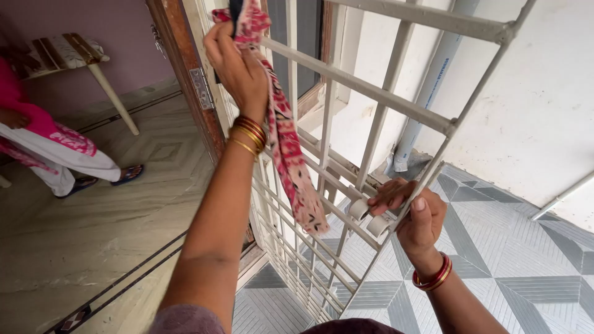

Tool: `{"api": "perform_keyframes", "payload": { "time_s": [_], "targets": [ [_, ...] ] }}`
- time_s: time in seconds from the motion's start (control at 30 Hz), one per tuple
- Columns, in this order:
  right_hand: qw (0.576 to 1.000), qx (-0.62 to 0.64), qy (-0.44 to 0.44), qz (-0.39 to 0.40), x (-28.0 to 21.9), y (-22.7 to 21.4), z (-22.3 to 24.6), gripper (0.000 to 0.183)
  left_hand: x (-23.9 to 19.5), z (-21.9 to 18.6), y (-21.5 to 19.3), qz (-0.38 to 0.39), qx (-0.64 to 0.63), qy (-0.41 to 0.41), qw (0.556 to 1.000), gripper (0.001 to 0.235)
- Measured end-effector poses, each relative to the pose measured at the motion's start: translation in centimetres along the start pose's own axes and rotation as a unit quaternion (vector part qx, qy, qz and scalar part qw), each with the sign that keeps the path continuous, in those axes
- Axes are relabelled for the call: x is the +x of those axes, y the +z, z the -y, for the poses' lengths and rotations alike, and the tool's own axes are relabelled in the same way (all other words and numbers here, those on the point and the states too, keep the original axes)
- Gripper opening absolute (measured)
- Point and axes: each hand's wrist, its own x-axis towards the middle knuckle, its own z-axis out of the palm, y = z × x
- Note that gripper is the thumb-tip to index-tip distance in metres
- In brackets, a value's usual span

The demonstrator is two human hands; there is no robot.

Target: Cleaning a metal safety gate with a cloth.

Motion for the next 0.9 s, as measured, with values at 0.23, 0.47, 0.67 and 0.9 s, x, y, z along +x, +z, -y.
{"api": "perform_keyframes", "payload": {
  "time_s": [0.23,0.47,0.67,0.9],
  "targets": [
    [0.999,0.030,-0.025,-0.022,0.1,-0.1,-1.5,0.049,2.9,8.8,2.4,0.005,0.115,-0.069,0.991,0.044],
    [0.999,0.006,-0.038,-0.020,0.2,-0.9,-1.5,0.050,-7.3,-7.6,-1.9,0.090,-0.148,-0.220,0.960,0.036],
    [0.999,0.028,-0.027,-0.011,0.3,-1.0,-1.3,0.048,-14.0,-10.0,-8.4,0.187,-0.044,-0.049,0.980,0.027],
    [0.999,0.040,-0.033,-0.006,0.0,-1.1,-1.5,0.046,-6.9,-8.3,-6.1,0.157,-0.028,-0.028,0.987,0.035]
  ]
}}
